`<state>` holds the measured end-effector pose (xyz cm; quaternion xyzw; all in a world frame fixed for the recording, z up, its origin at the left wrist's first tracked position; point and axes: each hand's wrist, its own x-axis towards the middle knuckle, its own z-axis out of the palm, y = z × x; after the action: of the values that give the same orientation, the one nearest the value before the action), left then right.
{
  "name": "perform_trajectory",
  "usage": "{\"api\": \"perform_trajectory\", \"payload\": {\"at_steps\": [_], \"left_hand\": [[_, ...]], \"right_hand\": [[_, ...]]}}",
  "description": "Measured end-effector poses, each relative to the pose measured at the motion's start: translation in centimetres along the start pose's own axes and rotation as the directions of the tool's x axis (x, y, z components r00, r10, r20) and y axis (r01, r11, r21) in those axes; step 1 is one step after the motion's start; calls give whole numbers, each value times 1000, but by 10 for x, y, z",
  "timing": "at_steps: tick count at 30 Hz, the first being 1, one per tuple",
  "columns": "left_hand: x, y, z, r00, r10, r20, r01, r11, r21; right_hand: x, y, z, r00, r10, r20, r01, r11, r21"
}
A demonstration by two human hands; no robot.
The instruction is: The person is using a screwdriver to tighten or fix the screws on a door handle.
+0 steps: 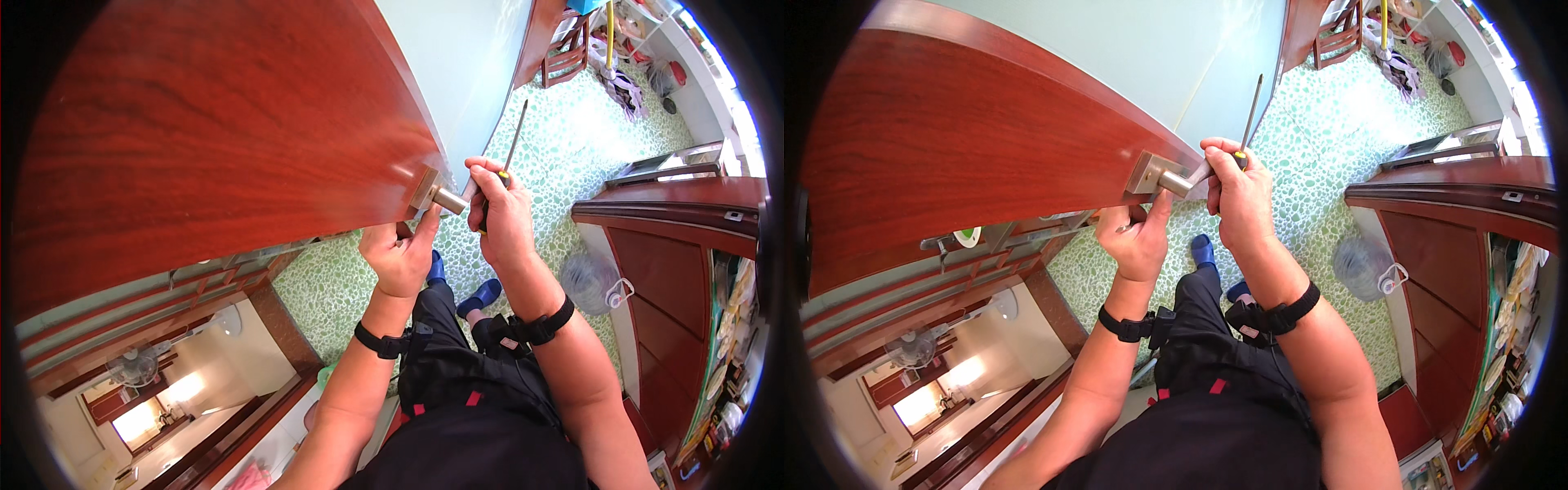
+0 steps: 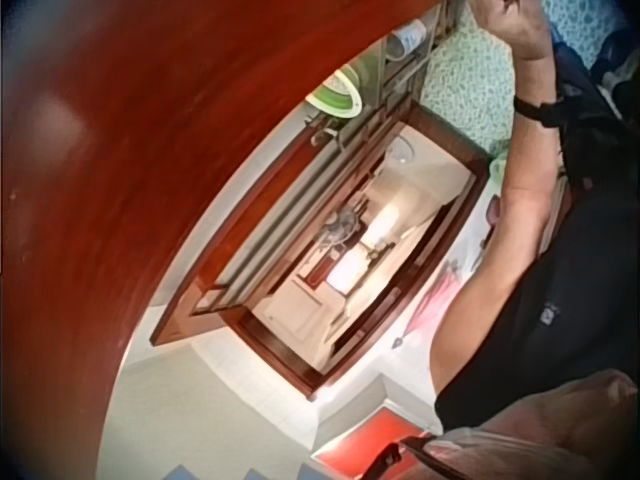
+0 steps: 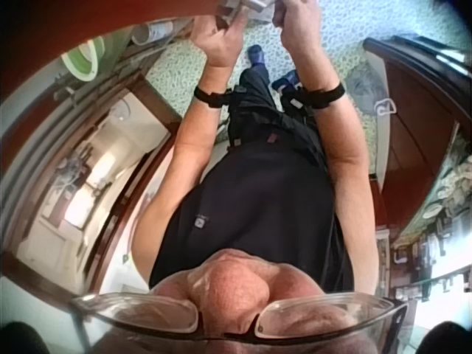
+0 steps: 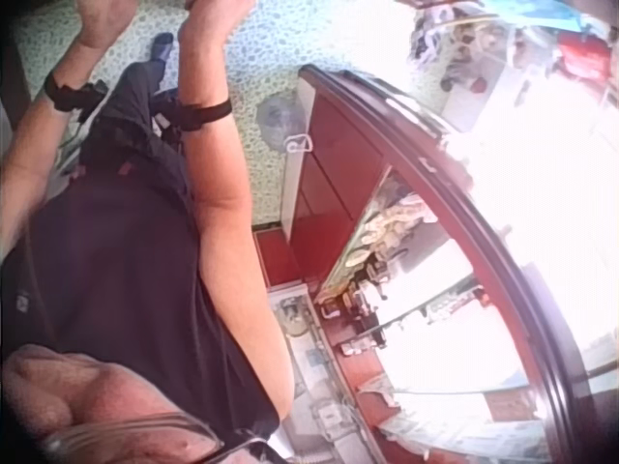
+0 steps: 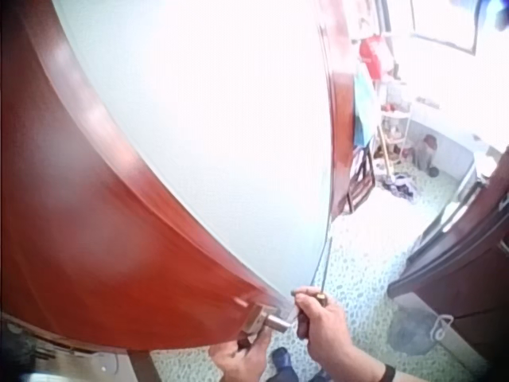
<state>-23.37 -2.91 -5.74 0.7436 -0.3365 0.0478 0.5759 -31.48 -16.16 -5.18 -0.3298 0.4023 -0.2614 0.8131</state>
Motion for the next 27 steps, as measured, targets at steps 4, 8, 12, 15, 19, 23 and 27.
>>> {"api": "perform_trajectory", "payload": {"at_steps": [4,8,12,15,19,23,27], "left_hand": [[1,-3,0,1000,9,1,-9,1000,2],[0,-8,-4,1000,10,16,-11,997,77],[0,-7,-1,1000,27,4,-27,999,32],[-1,-6,2,998,52,30,-53,997,52],[-4,-3,2,1000,-6,-5,6,1000,5],[-8,-16,-3,1000,-7,14,6,998,56],[-7,-15,-2,999,2,34,-4,998,68]], "right_hand": [[0,4,2,1000,-8,-5,8,1000,15],[3,2,6,1000,-9,1,9,1000,-23],[-1,-3,1,1000,-17,-18,15,995,-94],[-4,-11,-1,999,-49,-15,47,992,-119],[-5,-39,7,969,-243,50,248,954,-167],[-7,-49,15,913,-389,120,407,875,-260],[-13,-43,1,875,-453,171,484,810,-333]]}}
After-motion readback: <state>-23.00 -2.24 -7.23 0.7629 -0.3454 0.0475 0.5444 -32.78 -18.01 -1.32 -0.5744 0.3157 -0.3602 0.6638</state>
